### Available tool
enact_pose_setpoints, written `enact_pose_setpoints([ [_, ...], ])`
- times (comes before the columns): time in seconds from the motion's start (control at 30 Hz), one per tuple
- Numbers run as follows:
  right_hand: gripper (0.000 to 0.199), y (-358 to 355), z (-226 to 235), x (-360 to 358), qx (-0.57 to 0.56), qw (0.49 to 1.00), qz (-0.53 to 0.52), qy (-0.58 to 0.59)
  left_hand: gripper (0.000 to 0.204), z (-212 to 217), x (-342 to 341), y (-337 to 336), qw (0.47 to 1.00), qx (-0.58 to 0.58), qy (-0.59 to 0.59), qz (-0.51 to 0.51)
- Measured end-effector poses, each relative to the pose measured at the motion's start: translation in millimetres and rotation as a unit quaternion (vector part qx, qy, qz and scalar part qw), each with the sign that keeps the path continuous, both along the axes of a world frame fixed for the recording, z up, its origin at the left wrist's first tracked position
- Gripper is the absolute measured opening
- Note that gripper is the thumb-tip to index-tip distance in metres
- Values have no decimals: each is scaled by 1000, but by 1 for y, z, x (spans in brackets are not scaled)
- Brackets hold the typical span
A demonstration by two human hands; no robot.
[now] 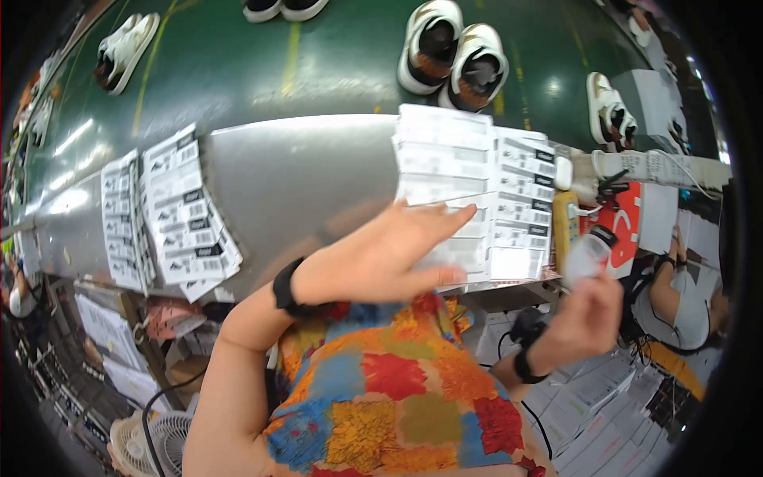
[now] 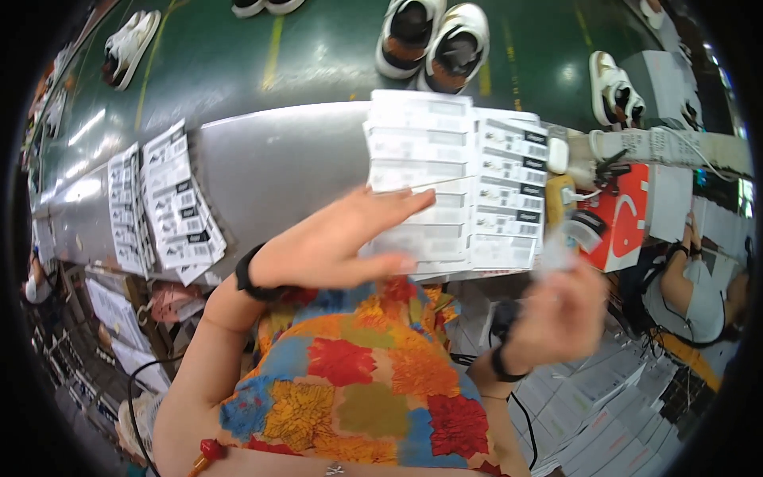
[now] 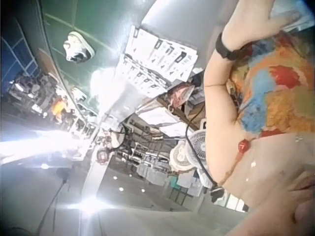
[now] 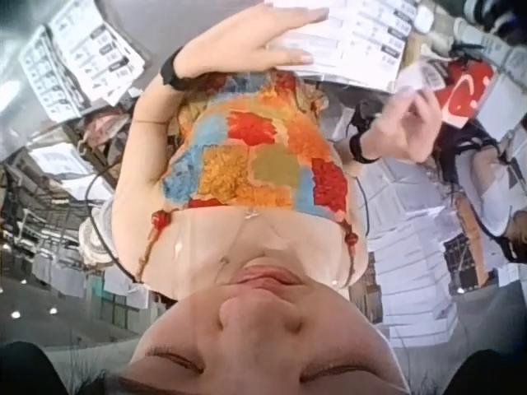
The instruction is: Checking manufactured shoes against labels and organizing large stacks of factory documentation.
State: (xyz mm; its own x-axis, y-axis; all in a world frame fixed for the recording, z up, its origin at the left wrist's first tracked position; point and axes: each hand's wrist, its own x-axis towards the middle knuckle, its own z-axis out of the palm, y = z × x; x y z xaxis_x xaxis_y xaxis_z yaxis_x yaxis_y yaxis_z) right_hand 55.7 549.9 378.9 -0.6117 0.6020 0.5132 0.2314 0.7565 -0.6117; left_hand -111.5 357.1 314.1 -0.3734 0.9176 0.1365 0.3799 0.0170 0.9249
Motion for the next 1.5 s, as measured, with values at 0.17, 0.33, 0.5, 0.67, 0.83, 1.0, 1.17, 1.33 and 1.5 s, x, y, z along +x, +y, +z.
enact_pose_setpoints([
  [0.17, 43, -42, -9, -66, 113, 909, 383, -122, 65, 35, -12, -20, 952, 12, -306, 8],
  [0.33, 45, -25, 7, -96, -55, 963, 249, -85, 48, 19, -16, -44, 871, 120, -472, 65],
  [0.5, 15, 40, -32, -133, -353, 872, 320, -117, 54, 21, -8, -21, 969, 40, -17, 245],
  [0.67, 36, 115, -104, -227, -262, 953, 147, 38, 47, -2, -8, -3, 950, -186, 110, 227],
  [0.83, 73, 109, -123, -248, -11, 999, -1, -50, 52, -41, 13, 11, 914, -298, 221, 166],
  [1.0, 67, 45, -80, -200, 97, 993, 67, 12, 49, -55, 9, 3, 929, -252, 222, 154],
  [1.17, 58, 10, -41, -118, -168, 901, 278, -288, 36, -13, -6, -2, 965, -148, -48, 211],
  [1.33, 44, 11, -32, -72, -443, 805, 330, -216, 59, 17, 12, 9, 996, 33, -70, 32],
  [1.5, 42, 21, -38, -35, -515, 819, 252, 10, 63, 11, 6, 17, 929, 43, 132, 343],
])
